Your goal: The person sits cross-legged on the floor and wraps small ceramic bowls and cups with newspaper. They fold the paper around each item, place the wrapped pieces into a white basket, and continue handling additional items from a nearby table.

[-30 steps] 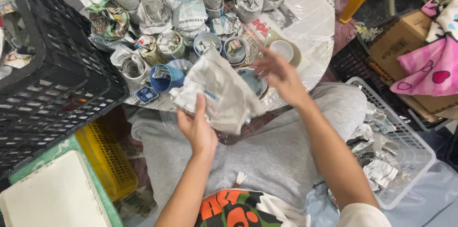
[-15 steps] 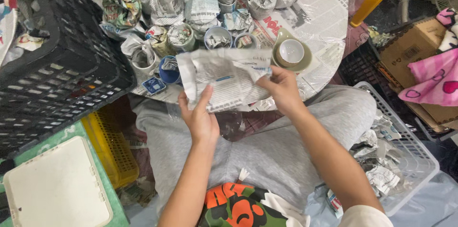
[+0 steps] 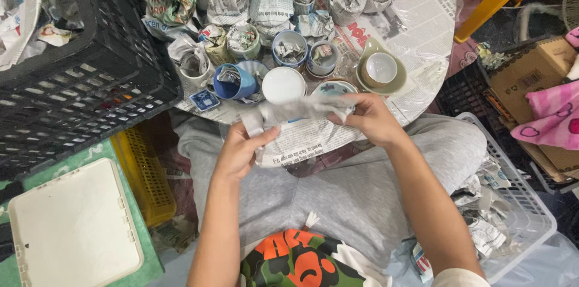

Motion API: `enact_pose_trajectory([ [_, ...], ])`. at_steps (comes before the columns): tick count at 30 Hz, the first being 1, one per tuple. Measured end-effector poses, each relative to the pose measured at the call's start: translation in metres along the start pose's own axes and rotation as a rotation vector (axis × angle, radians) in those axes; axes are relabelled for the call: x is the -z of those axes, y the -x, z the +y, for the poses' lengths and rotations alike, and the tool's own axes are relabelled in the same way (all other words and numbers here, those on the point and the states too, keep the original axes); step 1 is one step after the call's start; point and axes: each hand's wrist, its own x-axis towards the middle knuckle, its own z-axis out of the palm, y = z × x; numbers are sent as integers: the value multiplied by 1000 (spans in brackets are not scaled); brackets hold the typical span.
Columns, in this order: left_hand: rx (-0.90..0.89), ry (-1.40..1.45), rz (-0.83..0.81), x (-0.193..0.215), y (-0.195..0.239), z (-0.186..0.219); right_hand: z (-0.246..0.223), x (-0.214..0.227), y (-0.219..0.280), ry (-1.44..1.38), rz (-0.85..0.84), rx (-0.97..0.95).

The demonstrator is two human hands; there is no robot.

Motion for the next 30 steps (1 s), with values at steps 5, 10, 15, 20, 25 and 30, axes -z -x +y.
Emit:
enact_pose_trajectory([
  [5, -19, -122, -260, 6, 4, -3, 9, 13, -2, 84, -97, 182],
  [10, 51, -214, -457, 5, 7, 7, 2, 18, 4, 97, -179, 239],
  [15, 38, -314, -653, -2, 16, 35, -7, 23, 6, 123, -300, 214],
  [20, 150, -87, -979, -16, 22, 50, -10, 21, 4, 177, -529, 233],
  [25, 210, -408, -952, -35, 16, 15, -8, 4, 2, 255, -618, 155],
  [30, 300, -332, -763, -38, 6, -30, -12, -1, 1, 133, -320, -28],
])
